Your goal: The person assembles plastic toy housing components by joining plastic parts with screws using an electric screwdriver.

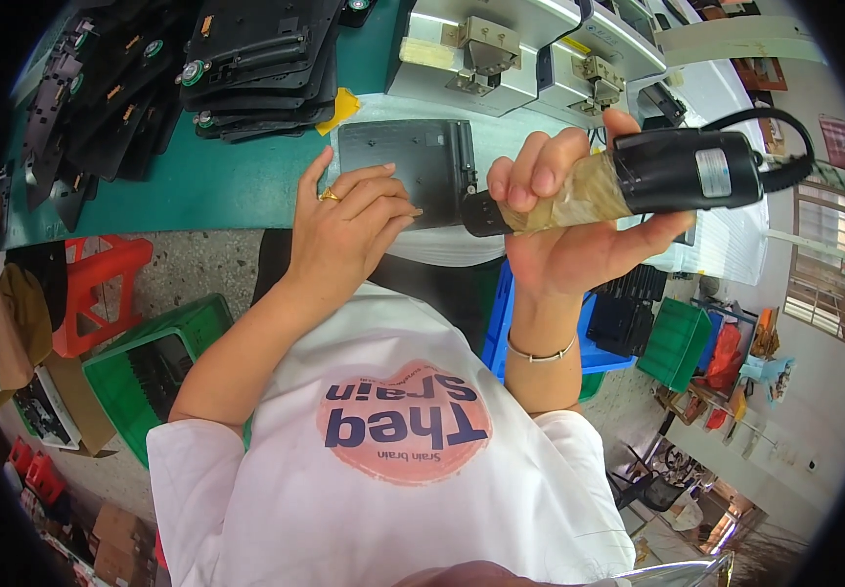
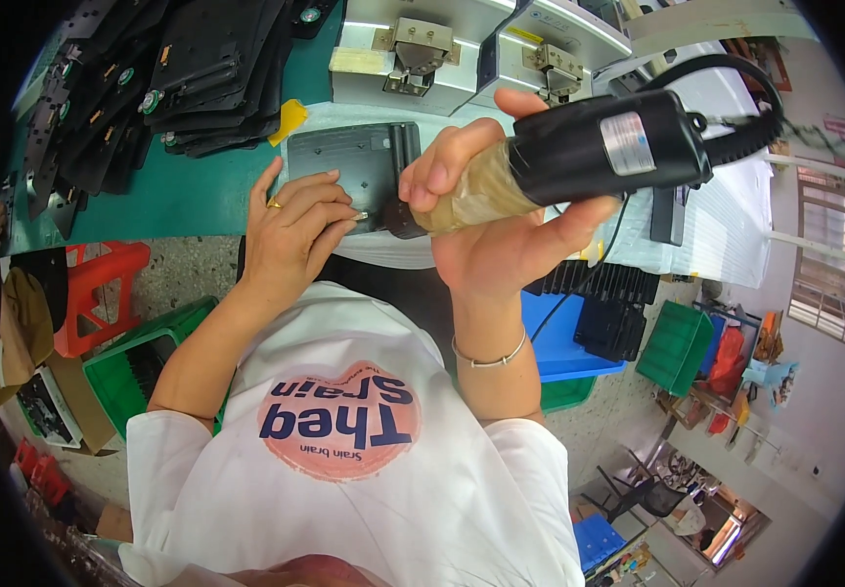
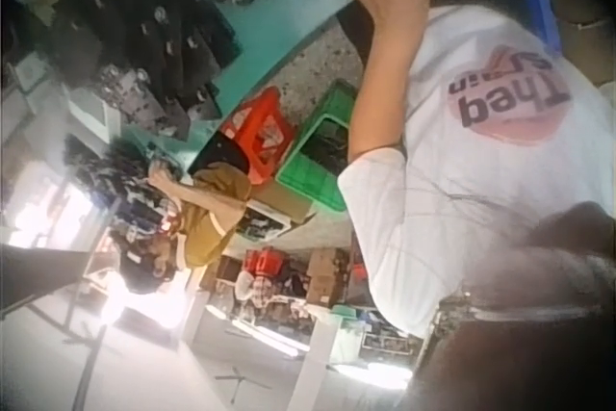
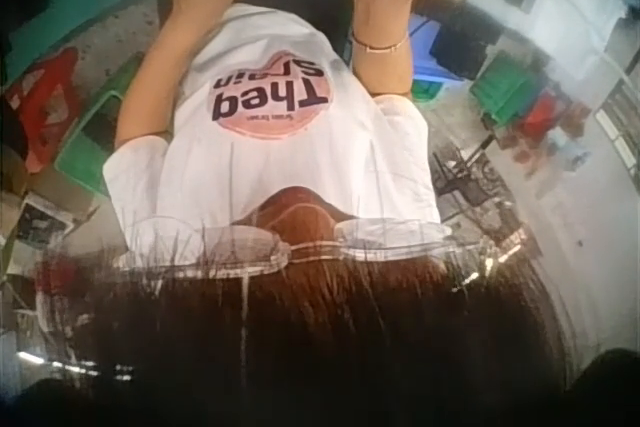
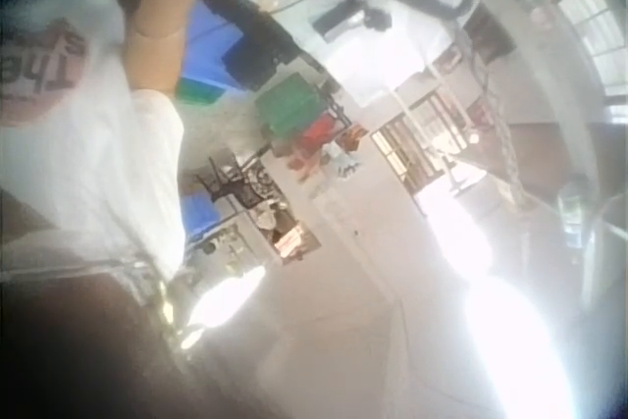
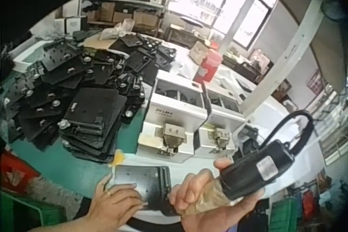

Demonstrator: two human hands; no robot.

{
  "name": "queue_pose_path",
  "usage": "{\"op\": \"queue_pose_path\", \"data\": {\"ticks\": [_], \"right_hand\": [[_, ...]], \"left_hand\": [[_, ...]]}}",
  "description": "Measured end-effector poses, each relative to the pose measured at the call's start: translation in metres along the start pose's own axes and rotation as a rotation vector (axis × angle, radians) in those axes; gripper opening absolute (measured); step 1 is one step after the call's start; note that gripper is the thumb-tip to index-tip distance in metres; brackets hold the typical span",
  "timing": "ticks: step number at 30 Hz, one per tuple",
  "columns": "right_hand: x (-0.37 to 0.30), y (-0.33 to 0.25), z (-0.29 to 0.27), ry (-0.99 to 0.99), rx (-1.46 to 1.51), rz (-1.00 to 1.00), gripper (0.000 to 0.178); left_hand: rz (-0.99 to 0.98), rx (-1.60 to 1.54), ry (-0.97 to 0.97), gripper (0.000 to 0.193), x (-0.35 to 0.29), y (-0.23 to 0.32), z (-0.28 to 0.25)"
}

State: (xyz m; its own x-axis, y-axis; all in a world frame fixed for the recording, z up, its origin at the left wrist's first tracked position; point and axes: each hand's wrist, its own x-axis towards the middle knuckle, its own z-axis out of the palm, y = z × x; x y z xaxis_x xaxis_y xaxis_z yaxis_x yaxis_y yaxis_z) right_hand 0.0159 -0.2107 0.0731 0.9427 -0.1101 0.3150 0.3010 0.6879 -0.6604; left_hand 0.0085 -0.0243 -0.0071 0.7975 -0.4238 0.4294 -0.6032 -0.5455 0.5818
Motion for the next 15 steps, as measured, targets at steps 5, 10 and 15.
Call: {"op": "queue_pose_path", "data": {"ticks": [5, 10, 15], "right_hand": [[0.014, -0.014, -0.001, -0.152, -0.001, 0.046, 0.103], [0.028, -0.019, 0.007, -0.214, -0.206, -0.027, 0.105], [0.027, -0.021, 0.003, -0.136, -0.232, -0.031, 0.083]], "left_hand": [[0.011, -0.02, -0.018, 0.012, 0.003, 0.0, -0.002], [0.005, -0.034, -0.002, 0.013, 0.003, 0.001, -0.002], [0.015, -0.046, -0.006, 0.012, 0.002, 0.004, -0.003]]}}
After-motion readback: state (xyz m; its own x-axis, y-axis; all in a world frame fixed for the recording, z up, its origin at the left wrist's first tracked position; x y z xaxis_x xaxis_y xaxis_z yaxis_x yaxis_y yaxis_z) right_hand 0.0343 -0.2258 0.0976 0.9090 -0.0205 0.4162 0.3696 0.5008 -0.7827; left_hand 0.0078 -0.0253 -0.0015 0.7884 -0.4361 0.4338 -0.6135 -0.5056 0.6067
